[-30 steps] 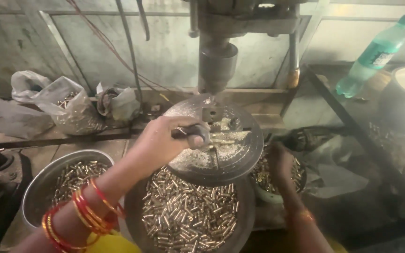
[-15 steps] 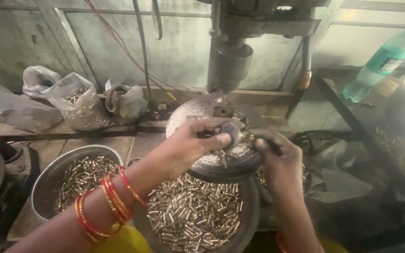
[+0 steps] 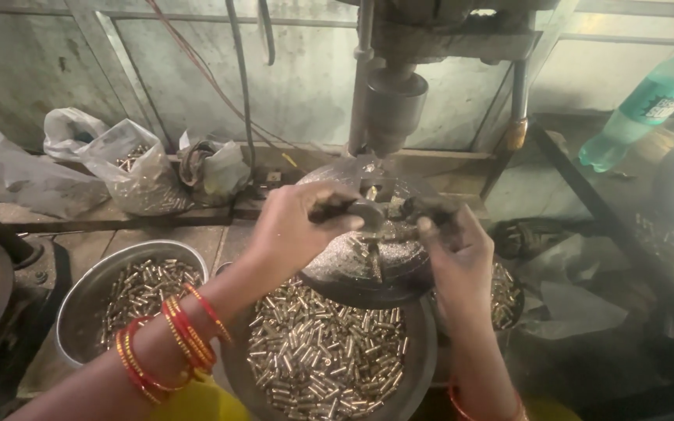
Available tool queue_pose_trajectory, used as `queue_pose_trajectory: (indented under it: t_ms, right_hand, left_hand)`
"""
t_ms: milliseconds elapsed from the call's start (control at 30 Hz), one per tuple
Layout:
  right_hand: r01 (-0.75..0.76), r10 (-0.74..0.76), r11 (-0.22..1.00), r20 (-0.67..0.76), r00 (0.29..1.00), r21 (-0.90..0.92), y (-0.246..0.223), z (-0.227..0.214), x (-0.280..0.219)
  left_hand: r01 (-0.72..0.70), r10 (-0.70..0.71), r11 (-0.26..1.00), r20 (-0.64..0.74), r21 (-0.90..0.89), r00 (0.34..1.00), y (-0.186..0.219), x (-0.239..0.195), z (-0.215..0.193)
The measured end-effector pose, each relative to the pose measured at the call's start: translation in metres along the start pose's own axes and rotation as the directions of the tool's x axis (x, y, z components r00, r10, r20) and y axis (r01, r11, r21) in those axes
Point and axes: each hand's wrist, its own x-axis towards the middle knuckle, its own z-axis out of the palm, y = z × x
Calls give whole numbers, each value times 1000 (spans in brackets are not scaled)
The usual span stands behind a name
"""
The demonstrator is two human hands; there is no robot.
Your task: Operating a machine to process or sort small metal components.
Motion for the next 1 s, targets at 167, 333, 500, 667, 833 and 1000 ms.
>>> queue_pose_trajectory:
  t_ms: [167,333,500,667,833,1000]
  right_hand:
    - [61,-62,998,48,997,36,8,0,-3]
    - [117,-117,993,22,993,-17,12,-1,-5]
    - [292,-304,940,-43,952,-177,16,-4,0]
    - [554,-696,681,-188,693,-479,-15,-28,70]
    - [718,-717,661,96,690,-221,-42,-23,173]
    - [784,-931,230,103,349,-577,19,-11,255]
  left_hand:
    - [-211,225,968,-102,136,969,-6,3,3]
    - [-307,348,912,-118,271,930,-13,18,17]
    - [-247,325,902,-182,353,928,-18,28,9]
    - [-255,284,941,-112,221,952,-10,25,6]
    - [-91,94,995,-74,52,993,1,27,7]
    - [-156,158,987,-98,29,982,0,28,9]
